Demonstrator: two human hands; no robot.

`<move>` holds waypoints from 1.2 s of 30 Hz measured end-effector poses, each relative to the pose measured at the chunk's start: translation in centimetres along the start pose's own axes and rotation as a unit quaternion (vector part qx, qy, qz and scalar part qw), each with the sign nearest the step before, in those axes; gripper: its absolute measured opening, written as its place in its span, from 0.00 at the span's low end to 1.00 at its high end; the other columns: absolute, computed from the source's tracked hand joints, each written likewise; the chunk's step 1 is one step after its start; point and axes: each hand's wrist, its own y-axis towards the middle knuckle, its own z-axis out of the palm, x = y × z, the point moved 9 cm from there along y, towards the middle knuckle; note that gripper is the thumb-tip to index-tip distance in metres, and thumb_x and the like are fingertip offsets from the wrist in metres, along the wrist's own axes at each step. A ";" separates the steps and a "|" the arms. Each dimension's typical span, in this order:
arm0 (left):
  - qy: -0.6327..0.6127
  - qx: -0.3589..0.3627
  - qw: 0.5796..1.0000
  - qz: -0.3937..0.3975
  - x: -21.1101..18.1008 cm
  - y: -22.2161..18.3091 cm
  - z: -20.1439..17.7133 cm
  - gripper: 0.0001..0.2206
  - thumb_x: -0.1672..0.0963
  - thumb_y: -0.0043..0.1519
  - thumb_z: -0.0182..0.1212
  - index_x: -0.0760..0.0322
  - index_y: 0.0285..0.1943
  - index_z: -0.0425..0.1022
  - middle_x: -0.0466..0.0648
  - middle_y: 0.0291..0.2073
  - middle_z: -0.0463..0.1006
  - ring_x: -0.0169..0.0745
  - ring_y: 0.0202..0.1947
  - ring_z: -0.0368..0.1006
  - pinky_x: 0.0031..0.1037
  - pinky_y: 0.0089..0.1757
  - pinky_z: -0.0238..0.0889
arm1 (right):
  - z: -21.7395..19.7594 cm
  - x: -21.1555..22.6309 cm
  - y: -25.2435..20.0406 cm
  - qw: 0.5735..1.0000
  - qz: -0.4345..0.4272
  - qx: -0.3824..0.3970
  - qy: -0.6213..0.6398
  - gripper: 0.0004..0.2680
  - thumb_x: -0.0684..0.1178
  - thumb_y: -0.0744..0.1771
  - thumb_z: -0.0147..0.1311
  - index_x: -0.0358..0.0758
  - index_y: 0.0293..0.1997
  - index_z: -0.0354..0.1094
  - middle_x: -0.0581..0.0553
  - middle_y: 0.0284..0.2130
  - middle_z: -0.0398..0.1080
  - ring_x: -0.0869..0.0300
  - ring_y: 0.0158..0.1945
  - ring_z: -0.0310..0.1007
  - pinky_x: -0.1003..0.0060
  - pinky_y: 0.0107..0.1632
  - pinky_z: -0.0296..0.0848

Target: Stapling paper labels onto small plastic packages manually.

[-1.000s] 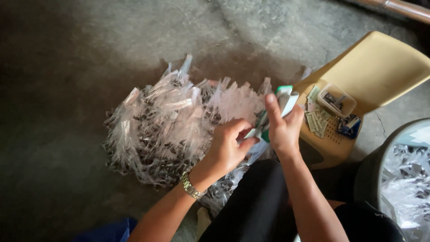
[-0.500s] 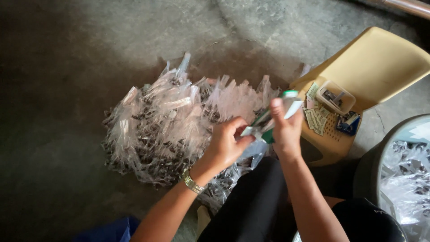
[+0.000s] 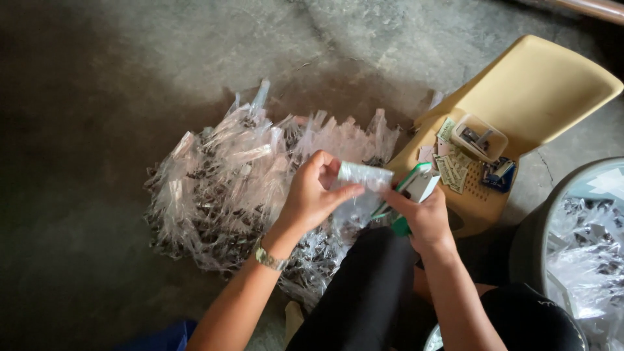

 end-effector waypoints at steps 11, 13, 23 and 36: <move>0.397 0.058 0.913 0.077 1.3 -0.5 3.9 0.18 0.54 0.54 0.66 0.62 0.52 0.74 0.55 0.34 0.82 0.59 0.38 0.80 0.46 0.45 0.68 | 3.4 5.8 -3.0 0.901 -0.273 0.004 -0.337 0.09 0.40 0.59 0.67 0.39 0.35 0.68 0.38 0.24 0.70 0.42 0.30 0.75 0.53 0.34 0.72; 0.458 0.075 0.883 0.069 1.8 0.1 3.4 0.13 0.50 0.51 0.67 0.53 0.42 0.79 0.47 0.26 0.83 0.53 0.33 0.81 0.43 0.43 0.66 | 3.2 5.3 -2.5 0.897 -0.275 0.028 -0.345 0.10 0.39 0.58 0.65 0.37 0.36 0.67 0.34 0.25 0.69 0.37 0.32 0.75 0.49 0.34 0.71; -0.544 0.088 0.809 -0.202 0.8 1.1 0.0 0.23 0.49 0.62 0.61 0.61 0.62 0.64 0.68 0.51 0.76 0.63 0.51 0.75 0.44 0.47 0.74 | 1.3 -0.4 0.1 0.989 -0.014 0.086 -0.122 0.10 0.42 0.55 0.73 0.43 0.29 0.73 0.53 0.22 0.73 0.66 0.27 0.70 0.67 0.35 0.70; 0.353 0.036 0.893 0.275 -1.0 -3.0 4.3 0.08 0.58 0.56 0.68 0.53 0.40 0.75 0.43 0.45 0.76 0.47 0.52 0.73 0.37 0.51 0.64 | 0.4 1.0 -0.5 0.995 0.054 0.068 -0.044 0.11 0.38 0.53 0.75 0.35 0.28 0.72 0.46 0.21 0.71 0.63 0.26 0.70 0.69 0.34 0.68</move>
